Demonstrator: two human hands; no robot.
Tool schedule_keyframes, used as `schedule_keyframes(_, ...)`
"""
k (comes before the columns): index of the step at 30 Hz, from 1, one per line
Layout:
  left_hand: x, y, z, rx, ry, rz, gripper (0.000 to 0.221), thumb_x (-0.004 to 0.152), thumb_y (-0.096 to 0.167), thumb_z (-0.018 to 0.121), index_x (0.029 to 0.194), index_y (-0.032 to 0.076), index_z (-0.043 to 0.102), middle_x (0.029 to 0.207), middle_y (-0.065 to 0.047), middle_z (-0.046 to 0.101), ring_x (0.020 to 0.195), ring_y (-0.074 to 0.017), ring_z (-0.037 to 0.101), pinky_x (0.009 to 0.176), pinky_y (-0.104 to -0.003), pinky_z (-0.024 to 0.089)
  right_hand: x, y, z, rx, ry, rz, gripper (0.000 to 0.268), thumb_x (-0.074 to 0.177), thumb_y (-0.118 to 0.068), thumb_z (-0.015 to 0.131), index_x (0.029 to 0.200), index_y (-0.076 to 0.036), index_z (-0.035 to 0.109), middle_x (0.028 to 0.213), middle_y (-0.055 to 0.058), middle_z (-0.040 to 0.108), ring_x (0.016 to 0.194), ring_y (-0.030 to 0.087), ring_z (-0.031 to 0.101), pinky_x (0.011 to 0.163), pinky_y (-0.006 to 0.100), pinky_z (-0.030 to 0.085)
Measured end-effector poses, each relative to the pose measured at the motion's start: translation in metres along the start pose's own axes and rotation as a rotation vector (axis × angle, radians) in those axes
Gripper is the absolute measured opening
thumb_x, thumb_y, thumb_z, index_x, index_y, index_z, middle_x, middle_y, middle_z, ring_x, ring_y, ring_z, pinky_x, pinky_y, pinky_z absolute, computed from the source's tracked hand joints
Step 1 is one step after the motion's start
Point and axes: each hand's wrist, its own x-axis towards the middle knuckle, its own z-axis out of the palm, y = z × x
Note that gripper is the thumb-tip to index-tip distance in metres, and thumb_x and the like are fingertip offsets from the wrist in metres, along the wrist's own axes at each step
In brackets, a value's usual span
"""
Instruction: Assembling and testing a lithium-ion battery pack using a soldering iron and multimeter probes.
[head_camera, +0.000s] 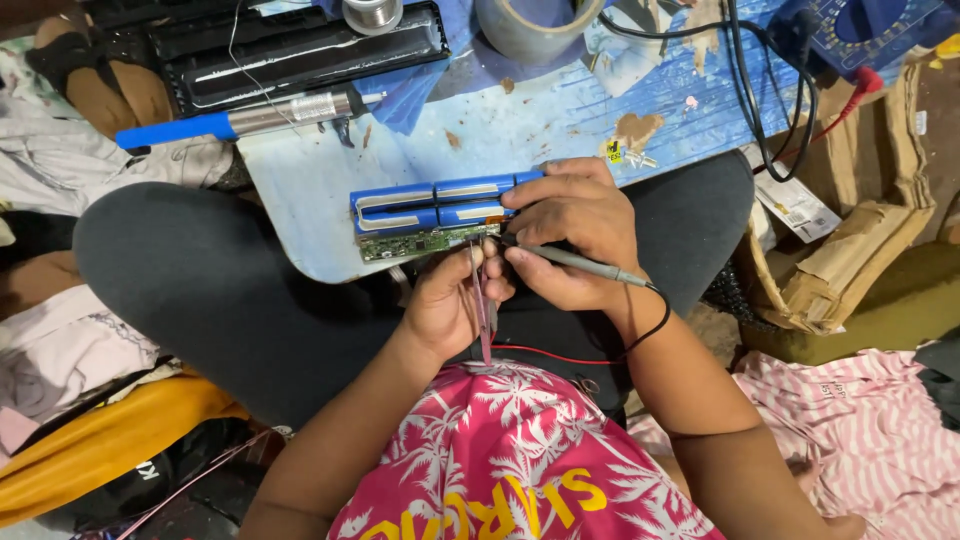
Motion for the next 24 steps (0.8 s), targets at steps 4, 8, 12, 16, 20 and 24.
schedule_keyframes(4,0.001,-0.001,0.001,-0.012,-0.010,-0.002,0.016,0.109,0.015,0.070,0.119,0.004,0.074,0.093,-0.013,0.080,0.078,-0.0229,0.080,0.079,-0.032,0.060,0.000,0.001,-0.001,-0.001,-0.007,-0.011,0.022,0.100,-0.020,0.088,0.086,-0.011,0.074,0.086,0.006,0.084,0.108,0.033,0.085,0.111,0.046,0.048)
schedule_keyframes(8,0.000,-0.001,0.000,-0.007,-0.007,0.002,0.016,0.109,0.015,0.069,0.119,0.004,0.074,0.094,-0.012,0.080,0.078,-0.0226,0.080,0.080,-0.034,0.059,-0.001,0.002,-0.003,-0.006,-0.016,-0.011,0.021,0.101,-0.020,0.087,0.087,-0.011,0.074,0.086,0.006,0.084,0.109,0.033,0.085,0.111,0.047,0.048)
schedule_keyframes(12,0.000,-0.001,-0.003,0.007,0.009,-0.004,0.017,0.108,0.016,0.070,0.119,0.004,0.074,0.093,-0.012,0.079,0.078,-0.0228,0.080,0.080,-0.035,0.059,-0.002,0.002,-0.002,-0.007,-0.026,-0.008,0.021,0.101,-0.021,0.087,0.088,-0.011,0.075,0.087,0.006,0.084,0.109,0.033,0.085,0.112,0.047,0.047)
schedule_keyframes(16,0.001,-0.004,-0.005,-0.012,0.030,-0.002,0.018,0.109,0.016,0.069,0.121,0.004,0.074,0.094,-0.011,0.079,0.079,-0.0226,0.079,0.080,-0.034,0.059,-0.001,0.001,-0.004,0.023,-0.049,-0.002,0.019,0.100,-0.021,0.088,0.090,-0.010,0.076,0.089,0.006,0.084,0.111,0.034,0.085,0.113,0.049,0.047)
schedule_keyframes(20,0.001,-0.003,-0.007,-0.003,0.053,-0.019,0.019,0.109,0.017,0.070,0.123,0.004,0.075,0.095,-0.012,0.081,0.078,-0.0227,0.080,0.080,-0.032,0.061,-0.001,0.001,-0.002,0.024,-0.055,-0.003,0.020,0.100,-0.023,0.088,0.088,-0.012,0.076,0.089,0.004,0.084,0.113,0.034,0.084,0.114,0.049,0.045)
schedule_keyframes(24,0.001,-0.005,-0.012,0.009,0.063,-0.025,0.018,0.109,0.016,0.070,0.121,0.004,0.073,0.093,-0.012,0.082,0.077,-0.0218,0.082,0.079,-0.032,0.063,-0.001,-0.001,0.000,0.016,-0.059,-0.018,0.021,0.098,-0.024,0.089,0.085,-0.014,0.076,0.087,0.002,0.083,0.114,0.034,0.083,0.115,0.048,0.043)
